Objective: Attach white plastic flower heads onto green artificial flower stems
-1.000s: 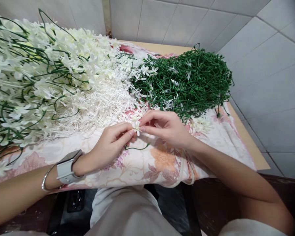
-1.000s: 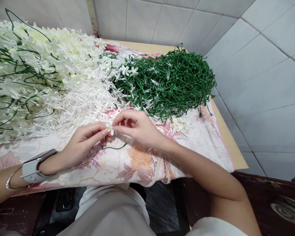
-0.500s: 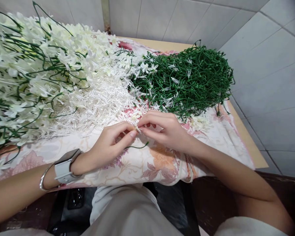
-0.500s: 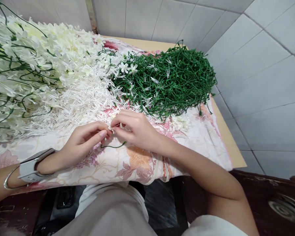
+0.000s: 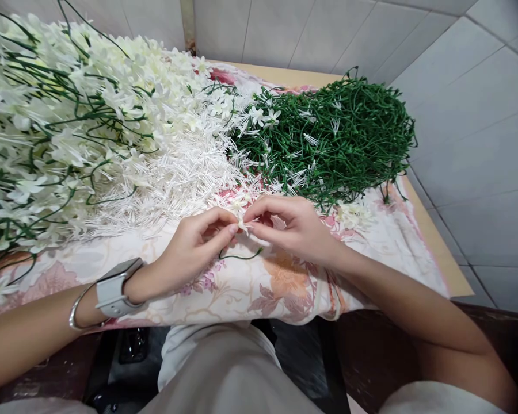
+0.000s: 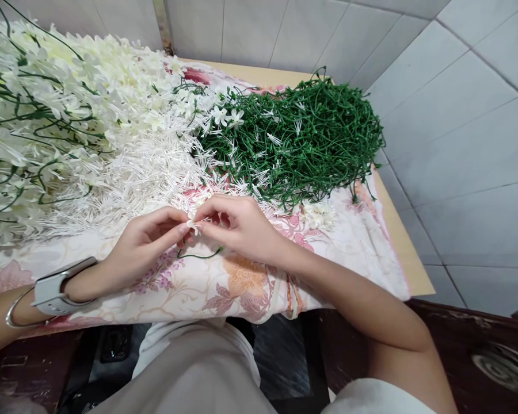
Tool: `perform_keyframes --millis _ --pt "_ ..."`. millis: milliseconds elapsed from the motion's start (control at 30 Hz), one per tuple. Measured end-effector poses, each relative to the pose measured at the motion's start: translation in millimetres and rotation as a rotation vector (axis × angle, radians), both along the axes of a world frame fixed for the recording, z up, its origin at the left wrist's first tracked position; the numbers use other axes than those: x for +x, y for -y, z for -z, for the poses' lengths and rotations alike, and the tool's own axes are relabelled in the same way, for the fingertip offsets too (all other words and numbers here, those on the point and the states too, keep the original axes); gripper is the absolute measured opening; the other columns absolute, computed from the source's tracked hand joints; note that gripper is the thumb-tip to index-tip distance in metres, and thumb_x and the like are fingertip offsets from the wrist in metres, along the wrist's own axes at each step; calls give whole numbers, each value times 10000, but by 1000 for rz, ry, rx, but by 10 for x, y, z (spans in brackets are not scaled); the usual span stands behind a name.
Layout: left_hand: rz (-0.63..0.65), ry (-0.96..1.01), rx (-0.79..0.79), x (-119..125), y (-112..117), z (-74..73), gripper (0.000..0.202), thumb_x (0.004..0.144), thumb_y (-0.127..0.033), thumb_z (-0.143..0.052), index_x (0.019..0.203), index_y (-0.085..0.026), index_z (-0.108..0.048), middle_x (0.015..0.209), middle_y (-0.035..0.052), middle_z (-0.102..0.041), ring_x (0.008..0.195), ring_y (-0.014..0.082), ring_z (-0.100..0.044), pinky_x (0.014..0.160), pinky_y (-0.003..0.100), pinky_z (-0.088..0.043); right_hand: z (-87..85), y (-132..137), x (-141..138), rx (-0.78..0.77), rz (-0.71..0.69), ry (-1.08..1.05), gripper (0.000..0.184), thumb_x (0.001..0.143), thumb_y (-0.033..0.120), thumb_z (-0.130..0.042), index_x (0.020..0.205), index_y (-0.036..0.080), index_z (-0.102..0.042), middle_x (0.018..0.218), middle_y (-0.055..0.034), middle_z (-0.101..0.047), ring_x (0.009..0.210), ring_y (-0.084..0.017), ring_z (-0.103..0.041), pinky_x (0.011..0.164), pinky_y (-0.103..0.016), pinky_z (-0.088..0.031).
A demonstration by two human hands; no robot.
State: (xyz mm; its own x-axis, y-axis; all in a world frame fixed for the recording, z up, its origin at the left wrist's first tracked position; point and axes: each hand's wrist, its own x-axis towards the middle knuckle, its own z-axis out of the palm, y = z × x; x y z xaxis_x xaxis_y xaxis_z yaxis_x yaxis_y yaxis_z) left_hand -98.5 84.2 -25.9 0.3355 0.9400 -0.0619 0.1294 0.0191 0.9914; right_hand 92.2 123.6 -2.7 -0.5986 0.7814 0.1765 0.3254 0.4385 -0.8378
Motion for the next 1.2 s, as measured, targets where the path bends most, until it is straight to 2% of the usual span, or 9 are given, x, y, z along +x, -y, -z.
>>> perform_keyframes --millis 133,267,367,433,500,600,667,767,1200 --pt "-2 -124 96 -17 10 -3 116 901 -272 -505 919 -173 -562 738 -7 -577 633 93 -526 575 208 -418 -8 0 4 55 -27 33 76 810 121 -578 822 117 -653 758 -22 -650 651 -90 -562 586 -211 -416" --pt "-16 -392 493 -33 44 -5 208 867 -287 -568 1037 -172 -534 819 14 -572 667 106 -519 592 221 -412 -52 -57 62 71 28 9 72 794 102 -588 792 135 -651 741 -9 -651 644 -88 -554 588 -216 -412" --pt "215 -639 861 -25 60 31 225 856 -301 -584 1032 -160 -576 959 72 -601 843 180 -536 704 285 -430 -95 -127 124 36 105 -59 67 779 102 -592 777 148 -640 744 -4 -652 645 -90 -551 590 -219 -423" --pt "355 -723 934 -19 53 56 158 874 -274 -556 975 -164 -606 987 77 -623 909 211 -531 741 312 -425 -140 -164 165 3 77 -30 57 776 116 -593 767 152 -636 739 -3 -650 639 -90 -549 582 -219 -425" --pt "367 -698 861 -20 33 58 121 894 -215 -516 919 -166 -624 918 58 -648 870 191 -541 731 295 -423 -203 -187 205 -12 -47 78 58 770 120 -590 758 152 -637 729 -2 -653 627 -89 -551 574 -217 -423" --pt "159 -531 593 -34 -3 17 127 901 -203 -507 905 -170 -630 839 25 -668 770 132 -578 691 236 -432 -303 -205 257 22 -190 220 81 754 100 -578 750 156 -637 713 3 -656 624 -89 -561 586 -218 -421" --pt "26 -423 395 -43 -16 -12 120 895 -244 -527 933 -186 -624 847 5 -683 754 112 -611 673 209 -439 -340 -211 277 42 -158 218 93 758 97 -568 752 161 -635 712 8 -653 631 -88 -561 600 -217 -424" --pt "-31 -328 219 -50 -13 -19 138 888 -303 -539 952 -209 -617 846 -10 -691 771 119 -642 663 207 -450 -331 -213 277 36 -96 179 83 764 111 -566 752 161 -632 707 13 -650 631 -84 -556 592 -211 -422" --pt "-43 -245 130 -34 -17 2 196 866 -362 -562 931 -187 -621 840 23 -690 778 150 -657 705 245 -486 -211 -183 190 -12 -43 128 76 765 101 -573 741 137 -635 684 6 -635 590 -71 -521 559 -198 -403"
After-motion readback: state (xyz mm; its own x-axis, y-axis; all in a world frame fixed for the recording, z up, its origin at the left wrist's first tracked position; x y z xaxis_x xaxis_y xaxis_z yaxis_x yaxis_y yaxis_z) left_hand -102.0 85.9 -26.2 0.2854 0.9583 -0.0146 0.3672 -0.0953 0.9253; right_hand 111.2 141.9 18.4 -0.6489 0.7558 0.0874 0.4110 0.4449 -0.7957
